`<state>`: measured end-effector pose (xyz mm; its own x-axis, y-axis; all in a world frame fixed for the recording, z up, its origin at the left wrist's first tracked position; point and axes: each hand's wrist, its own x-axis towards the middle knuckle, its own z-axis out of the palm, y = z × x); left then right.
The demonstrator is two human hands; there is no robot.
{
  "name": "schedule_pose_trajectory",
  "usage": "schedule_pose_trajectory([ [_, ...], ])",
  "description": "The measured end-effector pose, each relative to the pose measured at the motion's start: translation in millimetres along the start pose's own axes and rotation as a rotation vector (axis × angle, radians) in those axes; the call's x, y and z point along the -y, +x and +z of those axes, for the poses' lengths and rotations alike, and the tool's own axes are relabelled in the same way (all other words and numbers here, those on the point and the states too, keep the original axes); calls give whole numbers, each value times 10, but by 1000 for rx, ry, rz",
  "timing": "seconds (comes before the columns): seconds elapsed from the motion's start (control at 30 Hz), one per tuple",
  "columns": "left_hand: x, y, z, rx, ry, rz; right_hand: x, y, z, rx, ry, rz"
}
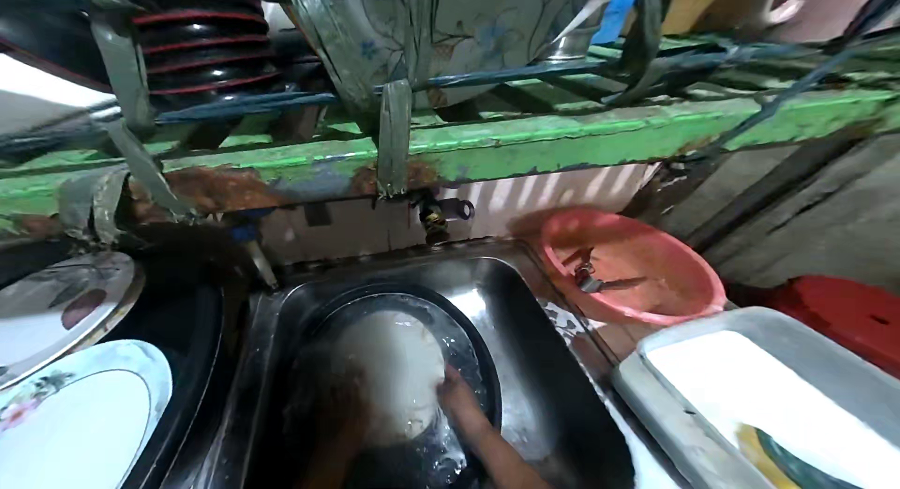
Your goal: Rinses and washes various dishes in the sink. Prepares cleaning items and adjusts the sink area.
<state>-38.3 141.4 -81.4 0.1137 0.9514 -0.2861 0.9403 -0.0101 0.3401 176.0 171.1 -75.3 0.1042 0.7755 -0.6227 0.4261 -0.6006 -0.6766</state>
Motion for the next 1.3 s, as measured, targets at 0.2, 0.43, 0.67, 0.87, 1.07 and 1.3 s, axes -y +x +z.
schedule_pose_trajectory([
  [0.2,-615,231,321,-48,-27,436,-104,-16,-14,-142,386,-130],
  [0.43,-392,502,109,55,-69,18,-56,70,-15,-126,59,-54],
  [0.67,-370,540,-64,156,-172,28,-43,-7,-49,-121,174,-33],
  [0.87,106,599,-458,30,-124,-225,-89,157,-9,-109,232,-65],
  [1.07,104,416,-822,-90,-171,-381,6,88,-23,38,280,63],
  [1.3,-299,-324,-1593,-607,-577,27,-79,134,87,30,35,-8],
])
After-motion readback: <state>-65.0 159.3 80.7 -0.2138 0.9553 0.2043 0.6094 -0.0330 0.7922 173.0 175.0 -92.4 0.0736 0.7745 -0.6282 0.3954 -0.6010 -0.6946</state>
